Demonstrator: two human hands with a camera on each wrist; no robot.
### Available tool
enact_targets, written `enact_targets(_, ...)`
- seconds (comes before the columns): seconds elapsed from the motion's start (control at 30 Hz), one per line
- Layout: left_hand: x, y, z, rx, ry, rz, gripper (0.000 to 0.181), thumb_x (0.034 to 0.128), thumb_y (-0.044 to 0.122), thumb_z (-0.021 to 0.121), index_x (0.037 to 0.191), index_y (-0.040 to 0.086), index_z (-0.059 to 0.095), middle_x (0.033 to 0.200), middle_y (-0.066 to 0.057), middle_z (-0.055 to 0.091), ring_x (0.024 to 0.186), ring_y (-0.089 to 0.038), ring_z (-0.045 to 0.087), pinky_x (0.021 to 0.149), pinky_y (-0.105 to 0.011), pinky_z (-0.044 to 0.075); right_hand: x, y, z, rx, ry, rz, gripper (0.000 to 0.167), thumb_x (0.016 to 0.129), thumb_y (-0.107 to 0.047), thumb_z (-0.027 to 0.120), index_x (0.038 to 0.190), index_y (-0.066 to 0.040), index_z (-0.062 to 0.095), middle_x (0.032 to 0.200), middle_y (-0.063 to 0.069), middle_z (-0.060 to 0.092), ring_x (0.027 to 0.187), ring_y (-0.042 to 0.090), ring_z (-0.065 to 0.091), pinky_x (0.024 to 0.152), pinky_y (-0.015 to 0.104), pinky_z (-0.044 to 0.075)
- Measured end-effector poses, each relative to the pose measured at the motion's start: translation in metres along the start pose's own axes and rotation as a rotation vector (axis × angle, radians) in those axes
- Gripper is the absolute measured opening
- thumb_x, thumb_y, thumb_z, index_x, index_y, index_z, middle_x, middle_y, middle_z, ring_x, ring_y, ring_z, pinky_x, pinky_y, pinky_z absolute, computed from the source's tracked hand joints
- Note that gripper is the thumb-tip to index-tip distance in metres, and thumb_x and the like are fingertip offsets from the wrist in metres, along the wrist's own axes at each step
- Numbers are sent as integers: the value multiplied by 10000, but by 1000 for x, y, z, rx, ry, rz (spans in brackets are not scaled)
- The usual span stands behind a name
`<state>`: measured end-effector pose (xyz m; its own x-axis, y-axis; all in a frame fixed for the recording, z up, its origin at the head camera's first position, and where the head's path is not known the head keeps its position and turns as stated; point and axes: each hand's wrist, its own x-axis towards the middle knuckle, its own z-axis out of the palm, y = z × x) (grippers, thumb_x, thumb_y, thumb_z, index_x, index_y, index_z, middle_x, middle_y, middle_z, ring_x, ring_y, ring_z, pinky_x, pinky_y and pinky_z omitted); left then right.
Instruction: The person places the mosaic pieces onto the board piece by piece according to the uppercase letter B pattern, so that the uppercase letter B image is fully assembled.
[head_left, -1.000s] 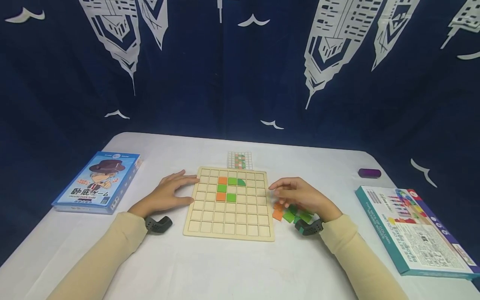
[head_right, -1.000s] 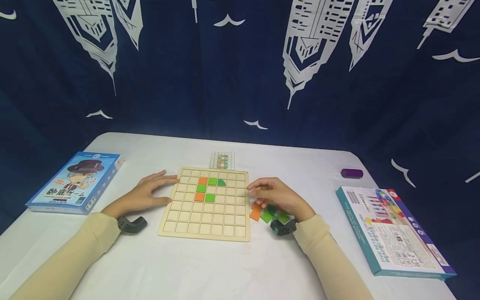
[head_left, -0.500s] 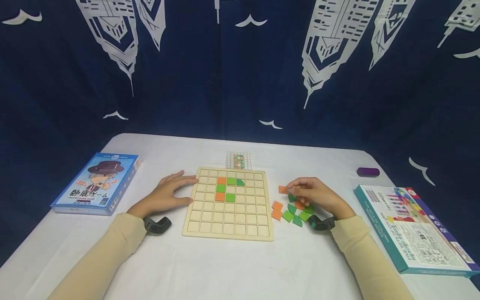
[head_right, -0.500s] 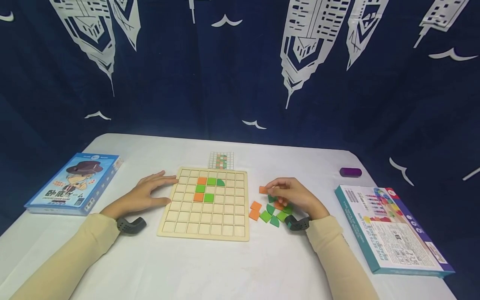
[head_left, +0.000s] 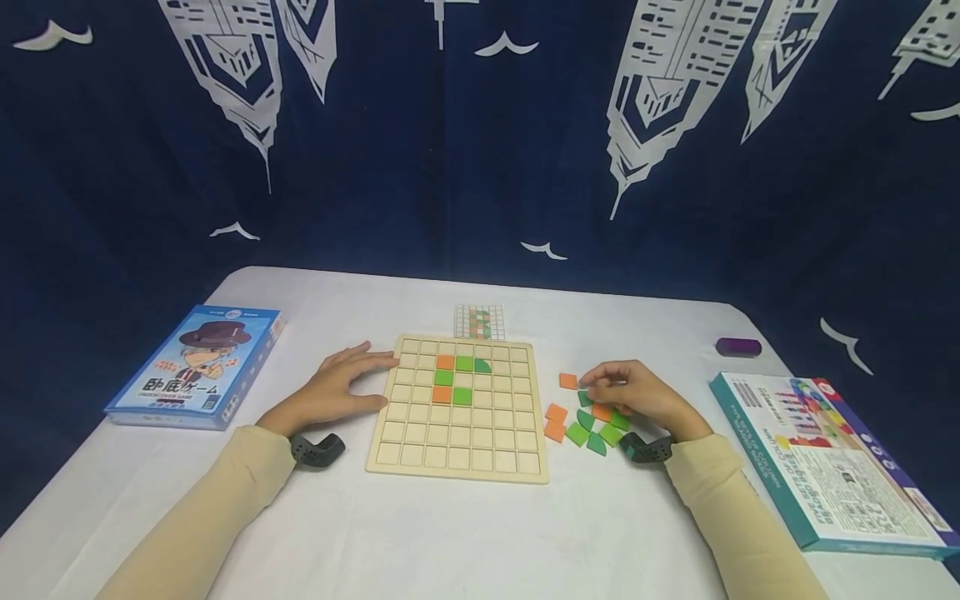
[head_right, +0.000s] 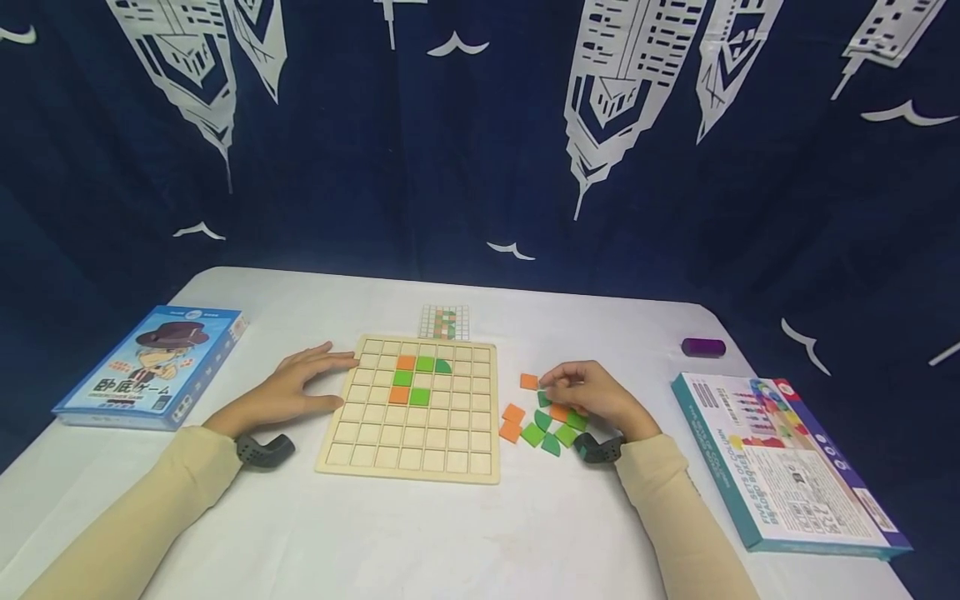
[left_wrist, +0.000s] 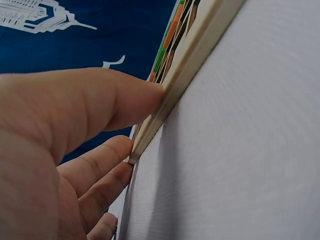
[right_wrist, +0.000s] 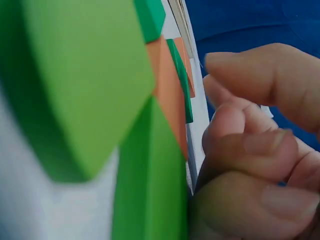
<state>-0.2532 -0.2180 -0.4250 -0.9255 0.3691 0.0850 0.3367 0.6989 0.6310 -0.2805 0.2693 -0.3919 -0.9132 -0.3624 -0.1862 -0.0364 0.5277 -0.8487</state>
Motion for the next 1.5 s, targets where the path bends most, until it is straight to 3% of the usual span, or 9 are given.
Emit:
enact_targets(0.33, 0, -1, 0, 1, -3, 14, 648, 940, 306, 779, 1535, 111, 613, 1652, -138, 507, 1632, -454, 186, 1278, -714, 100, 1, -2, 3, -115, 19, 46, 317, 917, -35, 775, 1206, 90, 738, 783, -13, 541, 552, 95, 397, 515, 228, 359)
enact_targets(0.67, 1, 0, 1, 1, -2, -3, 656, 938, 313, 779, 1540, 116, 609, 1660, -128, 499, 1637, -439, 178, 1275, -723, 104, 2, -1, 3, -115, 28, 18, 221, 882, -37, 825, 1065, 27, 720, 982, 51, 632, 608, 121, 443, 527, 233, 408)
enact_targets(0.77, 1, -1, 1, 4, -1, -4, 653, 939, 312, 779, 1540, 118, 610, 1661, -127, 499, 1637, -439, 179, 1276, -725, 101, 2, -1, 1, -107, 14, 17, 214, 878, -38, 821, 1056, 20, 717, 975, 51, 643, 632, 130, 470, 539, 234, 427)
enact_targets(1.07, 0, -1, 0, 3, -5, 5, 650, 939, 303, 779, 1539, 116, 610, 1658, -136, 499, 1635, -448, 180, 1278, -719, 96, 0, -3, -4, -75, -49, 8, 229, 914, -35, 758, 1114, 62, 700, 944, 36, 642, 749, 147, 543, 584, 241, 478)
enact_targets(1.5, 0, 0, -1, 3, -1, 13, 648, 939, 299, 778, 1534, 104, 611, 1650, -142, 507, 1633, -453, 184, 1283, -708, 90, 0, -10, -1, 34, -87, -65, 286, 976, -17, 710, 1211, 130, 640, 922, 58, 688, 713, 130, 590, 637, 240, 540)
